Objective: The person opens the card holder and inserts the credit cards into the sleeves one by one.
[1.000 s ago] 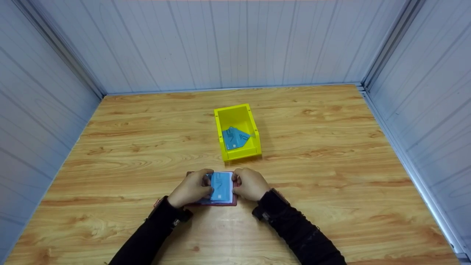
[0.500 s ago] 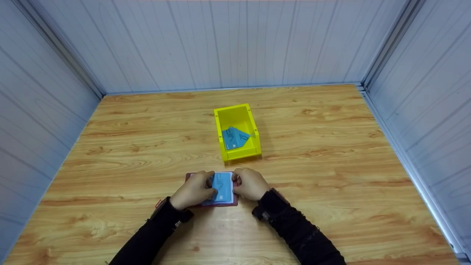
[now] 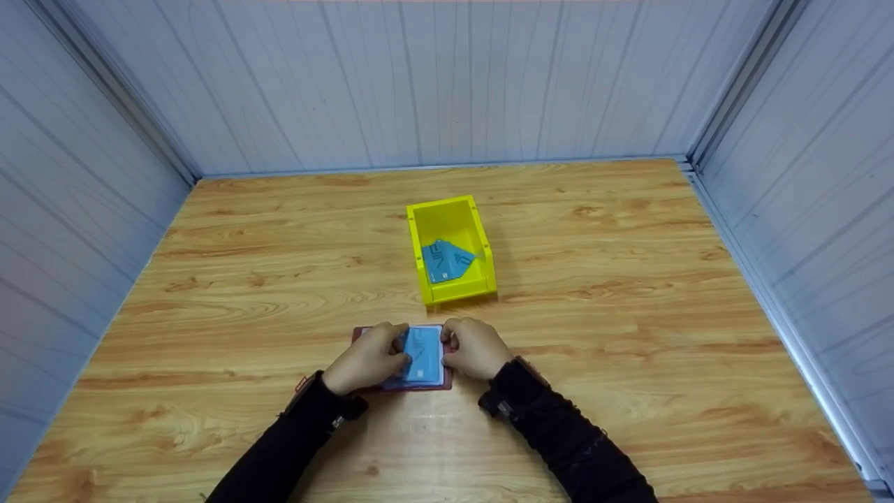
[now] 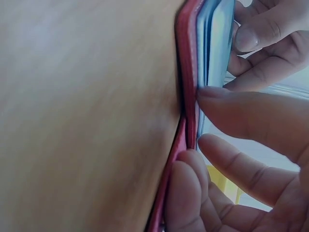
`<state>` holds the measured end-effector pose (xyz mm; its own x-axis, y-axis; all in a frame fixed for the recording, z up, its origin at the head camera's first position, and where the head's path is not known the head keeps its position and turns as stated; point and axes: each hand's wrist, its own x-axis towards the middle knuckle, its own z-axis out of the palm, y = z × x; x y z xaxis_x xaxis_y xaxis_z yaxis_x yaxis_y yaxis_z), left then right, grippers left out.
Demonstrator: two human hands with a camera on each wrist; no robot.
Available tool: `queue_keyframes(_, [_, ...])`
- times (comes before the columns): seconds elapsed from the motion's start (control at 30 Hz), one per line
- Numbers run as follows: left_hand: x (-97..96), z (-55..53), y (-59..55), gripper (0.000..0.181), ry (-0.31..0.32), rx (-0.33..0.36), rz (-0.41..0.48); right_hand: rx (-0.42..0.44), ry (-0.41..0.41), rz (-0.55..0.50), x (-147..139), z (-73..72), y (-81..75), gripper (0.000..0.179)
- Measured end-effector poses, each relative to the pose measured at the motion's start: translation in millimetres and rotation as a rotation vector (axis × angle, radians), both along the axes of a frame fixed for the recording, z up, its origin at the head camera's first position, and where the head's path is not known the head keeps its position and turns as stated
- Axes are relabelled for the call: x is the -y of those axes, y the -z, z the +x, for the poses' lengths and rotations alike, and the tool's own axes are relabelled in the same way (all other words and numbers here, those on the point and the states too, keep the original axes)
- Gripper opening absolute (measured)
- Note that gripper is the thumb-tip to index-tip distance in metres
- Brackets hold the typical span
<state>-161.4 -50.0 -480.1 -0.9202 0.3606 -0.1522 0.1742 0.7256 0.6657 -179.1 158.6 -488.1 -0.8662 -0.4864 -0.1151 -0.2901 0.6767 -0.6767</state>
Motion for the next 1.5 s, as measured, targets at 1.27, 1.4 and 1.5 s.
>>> queue_keyframes(1.27, [21.8,22.6,-3.0,0.068,0.029,-0.2,-0.183,0.106,0.052,-0.009,-2.6,-4.2,-0.3,0.022])
queue_keyframes(1.4, [23.7,23.9,-0.3,0.076,0.038,-0.181,-0.254,0.138,0.067,-0.013,-2.7,-5.9,-1.8,0.02])
queue_keyframes(1.5, [24.6,23.9,0.1,0.076,0.039,-0.185,-0.253,0.127,0.089,-0.022,-4.0,-9.5,-4.2,0.017])
